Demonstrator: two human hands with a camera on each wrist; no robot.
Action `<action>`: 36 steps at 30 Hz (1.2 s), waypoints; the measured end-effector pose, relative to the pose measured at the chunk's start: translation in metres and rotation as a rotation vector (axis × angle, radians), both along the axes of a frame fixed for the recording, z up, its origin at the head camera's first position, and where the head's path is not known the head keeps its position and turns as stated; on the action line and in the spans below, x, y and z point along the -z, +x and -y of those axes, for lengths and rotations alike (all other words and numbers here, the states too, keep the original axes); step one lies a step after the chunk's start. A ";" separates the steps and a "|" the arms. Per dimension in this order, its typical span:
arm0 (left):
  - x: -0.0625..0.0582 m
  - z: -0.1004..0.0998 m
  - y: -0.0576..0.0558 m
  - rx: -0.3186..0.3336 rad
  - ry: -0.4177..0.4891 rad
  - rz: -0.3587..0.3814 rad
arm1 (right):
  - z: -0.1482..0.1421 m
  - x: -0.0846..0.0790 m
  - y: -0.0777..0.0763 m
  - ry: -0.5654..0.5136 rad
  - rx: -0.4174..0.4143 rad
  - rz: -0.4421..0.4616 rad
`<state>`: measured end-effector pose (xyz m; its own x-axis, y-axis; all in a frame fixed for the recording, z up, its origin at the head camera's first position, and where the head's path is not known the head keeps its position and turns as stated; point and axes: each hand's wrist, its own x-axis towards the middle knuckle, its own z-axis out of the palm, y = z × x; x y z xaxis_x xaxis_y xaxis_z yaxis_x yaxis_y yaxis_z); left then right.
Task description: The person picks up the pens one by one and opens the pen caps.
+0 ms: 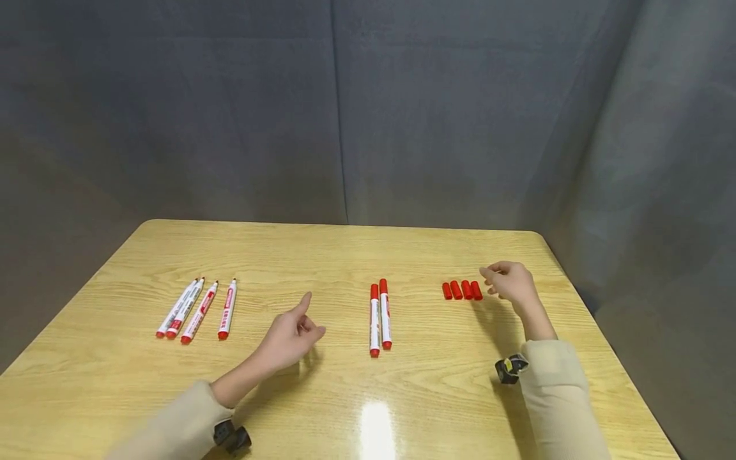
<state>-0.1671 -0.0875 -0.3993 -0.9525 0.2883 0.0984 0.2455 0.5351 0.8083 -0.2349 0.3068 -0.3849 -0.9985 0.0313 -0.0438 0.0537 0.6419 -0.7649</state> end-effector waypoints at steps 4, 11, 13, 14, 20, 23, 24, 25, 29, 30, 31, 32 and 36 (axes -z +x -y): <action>0.008 -0.023 0.001 0.053 -0.018 0.050 | 0.004 -0.004 0.001 -0.009 -0.013 -0.008; 0.017 -0.052 -0.003 0.060 0.051 0.189 | 0.007 -0.007 0.001 -0.001 -0.021 -0.025; 0.019 -0.058 -0.006 0.055 0.041 0.212 | 0.007 -0.008 0.001 -0.003 -0.023 -0.022; 0.020 -0.060 -0.007 0.057 0.030 0.216 | 0.007 -0.007 0.002 -0.005 -0.024 -0.019; 0.024 -0.073 -0.014 0.032 0.005 0.267 | 0.005 -0.006 0.003 -0.008 -0.028 -0.005; 0.025 -0.079 -0.016 0.017 0.013 0.301 | 0.002 -0.003 0.003 -0.017 -0.027 -0.016; 0.025 -0.081 -0.017 0.017 0.008 0.303 | 0.000 -0.002 0.002 -0.021 -0.026 -0.022; 0.026 -0.083 -0.017 0.016 0.006 0.304 | -0.002 0.000 0.001 -0.035 -0.022 -0.030; 0.029 -0.086 -0.017 0.013 -0.010 0.283 | -0.003 0.001 0.001 -0.045 -0.022 -0.040; 0.030 -0.086 -0.017 0.015 -0.019 0.270 | -0.002 0.000 0.002 -0.042 -0.023 -0.040; 0.031 -0.087 -0.017 0.018 -0.029 0.253 | -0.001 -0.001 0.003 -0.040 -0.024 -0.039; 0.031 -0.087 -0.018 0.020 -0.041 0.238 | 0.001 -0.003 0.005 -0.027 -0.027 -0.036; 0.032 -0.090 -0.019 0.030 -0.095 0.182 | 0.006 -0.006 0.008 -0.017 -0.028 -0.030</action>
<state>-0.1865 0.0026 -0.4316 -0.9429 0.3164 -0.1037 0.1165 0.6053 0.7874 -0.2268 0.3009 -0.3786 -0.9999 0.0029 -0.0145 0.0131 0.6298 -0.7766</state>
